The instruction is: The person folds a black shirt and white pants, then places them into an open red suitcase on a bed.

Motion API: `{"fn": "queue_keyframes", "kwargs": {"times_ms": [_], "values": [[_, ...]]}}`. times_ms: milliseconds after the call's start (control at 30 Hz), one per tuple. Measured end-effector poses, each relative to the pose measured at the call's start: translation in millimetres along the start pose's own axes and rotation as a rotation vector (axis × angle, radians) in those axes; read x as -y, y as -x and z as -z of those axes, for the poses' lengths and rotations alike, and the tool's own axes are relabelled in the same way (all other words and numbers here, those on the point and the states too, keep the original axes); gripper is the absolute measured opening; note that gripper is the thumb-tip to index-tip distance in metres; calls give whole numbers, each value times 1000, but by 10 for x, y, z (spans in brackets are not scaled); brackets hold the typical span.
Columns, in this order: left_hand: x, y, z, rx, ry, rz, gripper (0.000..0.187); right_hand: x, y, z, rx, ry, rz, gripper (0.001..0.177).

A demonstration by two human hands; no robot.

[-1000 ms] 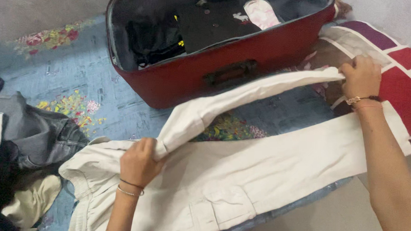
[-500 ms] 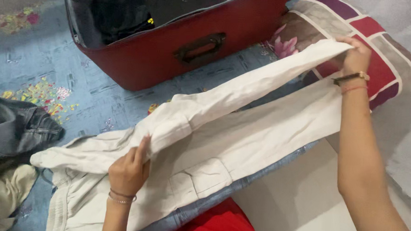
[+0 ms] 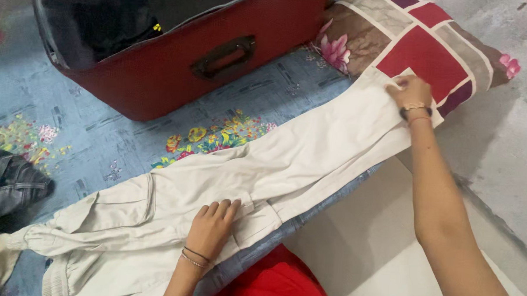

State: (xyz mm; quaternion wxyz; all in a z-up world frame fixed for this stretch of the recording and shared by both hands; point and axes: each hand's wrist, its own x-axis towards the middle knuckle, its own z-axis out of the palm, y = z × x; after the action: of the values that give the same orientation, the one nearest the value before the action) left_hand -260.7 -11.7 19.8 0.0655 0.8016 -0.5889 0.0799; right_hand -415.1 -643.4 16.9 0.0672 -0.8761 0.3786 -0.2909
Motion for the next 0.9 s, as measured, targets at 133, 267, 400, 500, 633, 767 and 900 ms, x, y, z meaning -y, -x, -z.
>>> {"fn": "queue_keyframes", "kwargs": {"times_ms": [133, 267, 400, 500, 633, 767, 900], "values": [[-17, 18, 170, -103, 195, 31, 62, 305, 109, 111, -150, 99, -27, 21], [-116, -43, 281, 11, 238, 25, 67, 98, 437, 490, -308, 63, -62, 16], [-338, -131, 67, 149, 257, -34, 53, -134, 584, 337, -134, 191, -108, 16], [-355, -145, -63, 151, 265, -42, 46, -137, 679, 214, -364, 364, 20, 11], [-356, -124, -177, 126, 267, -55, 48, 33, 580, 145, -405, 343, 88, 39], [-375, -167, -195, 108, 234, -13, 47, 56, 405, 39, -240, 287, 19, 33], [-385, -322, -97, -11, 213, 32, 51, 4, 28, 28, -318, 246, 98, 28]]}}
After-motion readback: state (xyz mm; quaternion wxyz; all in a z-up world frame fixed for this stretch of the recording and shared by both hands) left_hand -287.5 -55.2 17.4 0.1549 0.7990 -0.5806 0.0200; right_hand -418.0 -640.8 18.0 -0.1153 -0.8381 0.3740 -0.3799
